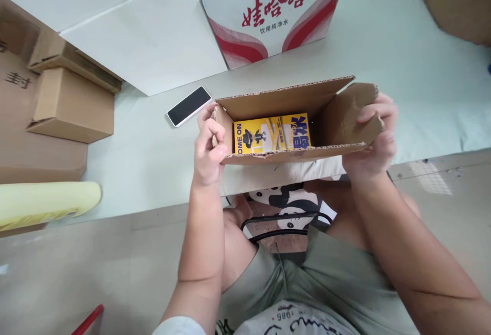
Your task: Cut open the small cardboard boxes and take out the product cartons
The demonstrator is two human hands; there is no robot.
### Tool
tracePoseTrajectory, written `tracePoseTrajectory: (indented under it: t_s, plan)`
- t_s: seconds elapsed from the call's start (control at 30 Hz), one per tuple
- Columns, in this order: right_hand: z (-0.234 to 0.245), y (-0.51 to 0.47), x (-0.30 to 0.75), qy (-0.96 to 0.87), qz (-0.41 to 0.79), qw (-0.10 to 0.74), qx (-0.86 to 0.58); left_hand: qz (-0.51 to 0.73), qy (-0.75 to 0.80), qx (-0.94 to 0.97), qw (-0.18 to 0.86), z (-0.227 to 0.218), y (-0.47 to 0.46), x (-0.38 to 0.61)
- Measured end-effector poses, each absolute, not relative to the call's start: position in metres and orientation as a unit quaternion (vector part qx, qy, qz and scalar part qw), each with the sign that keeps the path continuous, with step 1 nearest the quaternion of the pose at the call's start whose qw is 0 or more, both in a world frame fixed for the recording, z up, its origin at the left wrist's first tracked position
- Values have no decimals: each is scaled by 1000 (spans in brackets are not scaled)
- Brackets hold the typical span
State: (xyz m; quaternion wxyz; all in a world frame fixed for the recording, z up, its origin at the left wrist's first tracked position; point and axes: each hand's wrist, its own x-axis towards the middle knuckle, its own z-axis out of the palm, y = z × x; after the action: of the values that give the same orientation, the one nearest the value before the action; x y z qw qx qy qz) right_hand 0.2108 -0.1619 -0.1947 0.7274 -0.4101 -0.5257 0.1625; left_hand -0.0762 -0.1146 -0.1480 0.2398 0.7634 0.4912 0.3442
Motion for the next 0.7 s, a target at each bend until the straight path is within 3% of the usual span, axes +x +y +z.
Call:
tracePoseTrajectory:
  t_s: [0.2,0.37,0.47,0.63,0.7]
  plan:
    - [-186,-175,204,-558,140,720,-389,234,411,840,266,-101,-128,-97]
    - [-170,-204,213,-551,143,662,-488,216,346,853,326,-88,-134,-100]
    - [-136,-225,218,-581,103,579,-562,234,332,840,359,-88,-142,-101]
    - [-46,-250,186,-699,-89,366,-608,237,312,834,388,-85,-154,-103]
    - [-27,-249,167,-721,-80,299,-620,242,303,837,386,-85,-157,-104]
